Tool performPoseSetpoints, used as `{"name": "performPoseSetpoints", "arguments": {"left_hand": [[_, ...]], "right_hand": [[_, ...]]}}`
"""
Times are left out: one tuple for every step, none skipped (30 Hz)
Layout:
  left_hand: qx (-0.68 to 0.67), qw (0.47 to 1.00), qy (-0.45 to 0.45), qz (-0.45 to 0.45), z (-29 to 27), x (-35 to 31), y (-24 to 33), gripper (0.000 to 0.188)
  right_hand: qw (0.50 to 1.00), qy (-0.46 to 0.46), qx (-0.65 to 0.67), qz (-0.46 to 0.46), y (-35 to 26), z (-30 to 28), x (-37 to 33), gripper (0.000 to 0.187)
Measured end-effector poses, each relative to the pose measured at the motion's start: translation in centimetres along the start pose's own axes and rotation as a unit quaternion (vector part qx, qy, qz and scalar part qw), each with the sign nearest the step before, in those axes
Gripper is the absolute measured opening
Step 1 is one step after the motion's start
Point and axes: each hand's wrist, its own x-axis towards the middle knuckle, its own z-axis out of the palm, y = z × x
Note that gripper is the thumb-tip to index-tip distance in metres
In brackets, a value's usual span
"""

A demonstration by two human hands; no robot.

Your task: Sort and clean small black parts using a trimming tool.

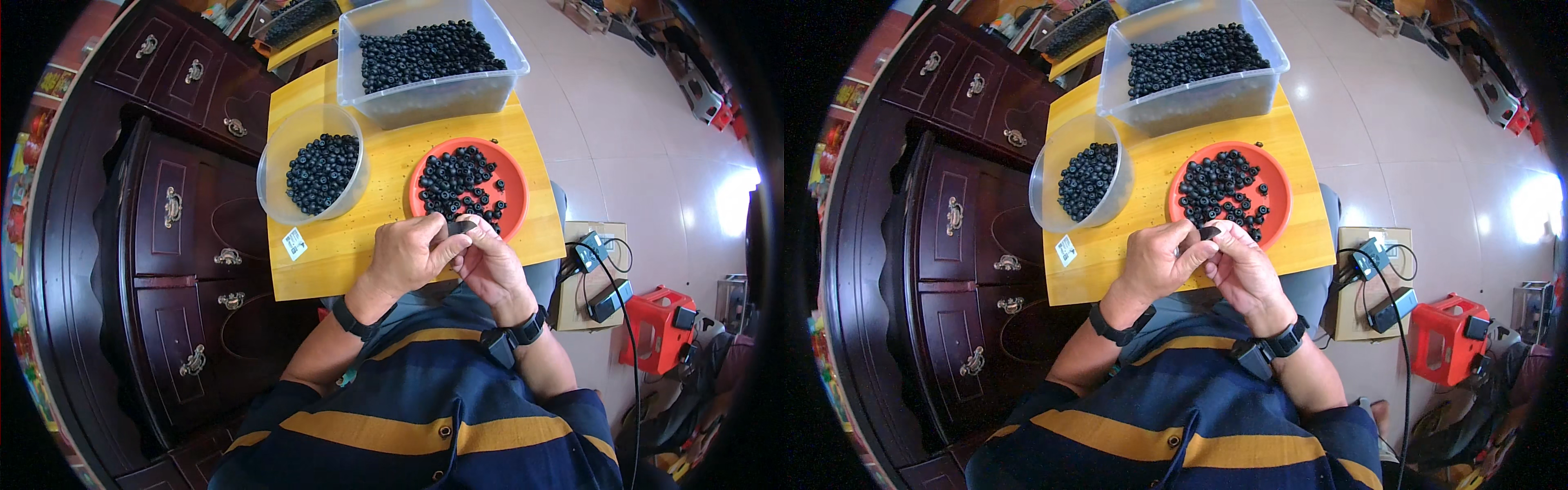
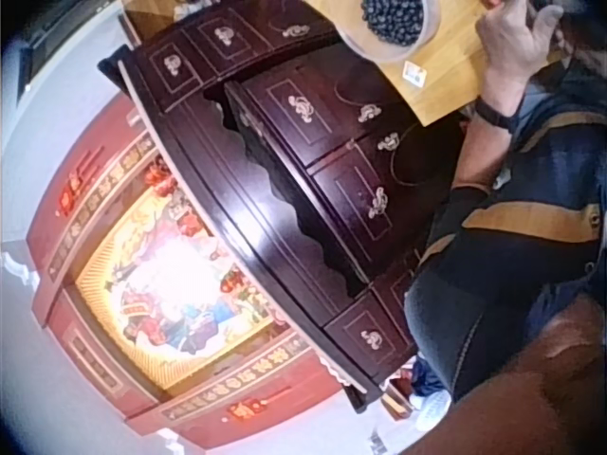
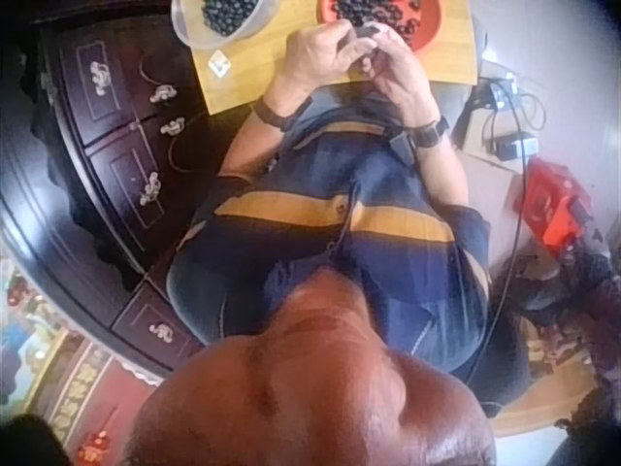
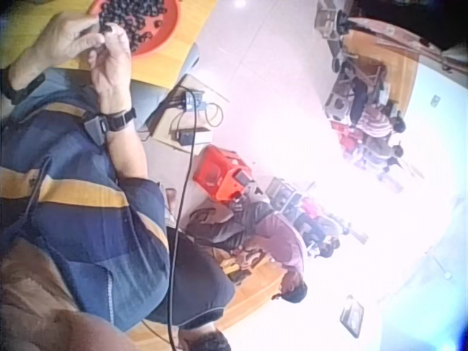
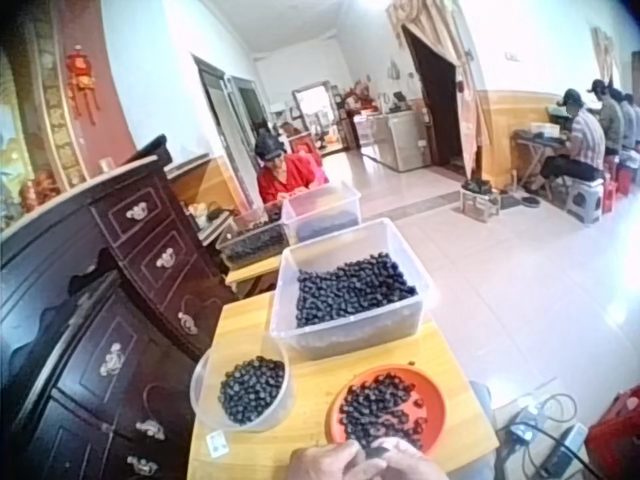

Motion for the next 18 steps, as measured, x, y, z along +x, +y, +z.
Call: {"name": "performPoseSetpoints", "arguments": {"left_hand": [[0.001, 1.0, 0.0, 0.0, -0.1, 0.0, 0.4, 0.042], [-0.012, 1.0, 0.022, -0.004, -0.3, 0.2, 0.9, 0.036], [-0.025, 0.999, 0.043, -0.008, -0.5, 0.2, 1.2, 0.03], [-0.023, 0.999, 0.044, -0.009, -0.5, 0.1, 1.2, 0.03], [-0.035, 0.998, 0.043, -0.012, -0.5, -0.1, 1.2, 0.026], [-0.046, 0.998, 0.041, -0.015, -0.5, -0.2, 1.2, 0.024], [-0.045, 0.998, 0.042, -0.015, -0.6, -0.3, 1.2, 0.024], [-0.05, 0.998, 0.038, -0.011, -0.7, -0.4, 1.2, 0.023], [-0.056, 0.998, 0.033, -0.006, -0.8, -0.4, 1.1, 0.022], [-0.057, 0.998, 0.033, -0.006, -1.2, -0.3, 1.0, 0.022], [-0.041, 0.999, 0.026, -0.007, -1.9, -0.1, 0.8, 0.022], [-0.023, 1.0, 0.02, -0.008, -3.0, 0.1, 0.5, 0.023], [-0.004, 0.998, 0.05, -0.034, -4.3, 0.3, -0.1, 0.023], [0.015, 0.995, 0.08, -0.059, -5.8, 0.5, -1.0, 0.023], [-0.05, 0.978, 0.176, -0.101, -6.7, 0.5, -2.6, 0.023], [-0.009, 0.962, 0.255, -0.099, -8.3, 1.0, -2.5, 0.025], [-0.056, 0.946, 0.305, -0.092, -9.3, 1.2, -3.0, 0.027], [-0.043, 0.945, 0.308, -0.096, -10.2, 1.0, -3.4, 0.027]], "right_hand": [[1.0, -0.001, 0.0, 0.001, 0.1, 0.1, 0.0, 0.008], [1.0, 0.008, 0.003, 0.001, 0.2, 0.2, 0.1, 0.009], [1.0, 0.015, 0.007, 0.002, 0.3, 0.3, 0.2, 0.009], [1.0, 0.014, 0.007, 0.003, 0.4, 0.4, 0.2, 0.009], [1.0, 0.005, 0.011, 0.008, 0.4, 0.4, 0.2, 0.01], [1.0, -0.004, 0.015, 0.013, 0.4, 0.4, 0.2, 0.011], [1.0, -0.006, 0.015, 0.014, 0.4, 0.1, 0.2, 0.011], [0.999, -0.021, 0.008, 0.027, 0.3, -0.3, 0.2, 0.012], [0.999, -0.034, 0.001, 0.039, 0.3, -0.4, 0.2, 0.014], [0.999, -0.034, 0.001, 0.038, 0.1, -0.4, 0.1, 0.014], [0.999, -0.019, -0.034, 0.029, -0.1, -0.1, 0.0, 0.016], [0.997, -0.006, -0.069, 0.021, -0.4, 0.3, -0.2, 0.018], [0.997, -0.005, -0.069, 0.02, -0.8, 0.7, -0.5, 0.018], [0.991, 0.023, -0.132, -0.026, -1.5, 1.2, -0.9, 0.02], [0.978, 0.045, -0.194, -0.069, -1.9, 1.6, -1.1, 0.021], [0.961, 0.044, -0.25, -0.108, -2.5, 1.3, -1.2, 0.02], [0.941, 0.067, -0.299, -0.143, -3.1, 1.2, -1.3, 0.017], [0.928, 0.074, -0.323, -0.171, -3.6, 0.8, -1.2, 0.016]]}}
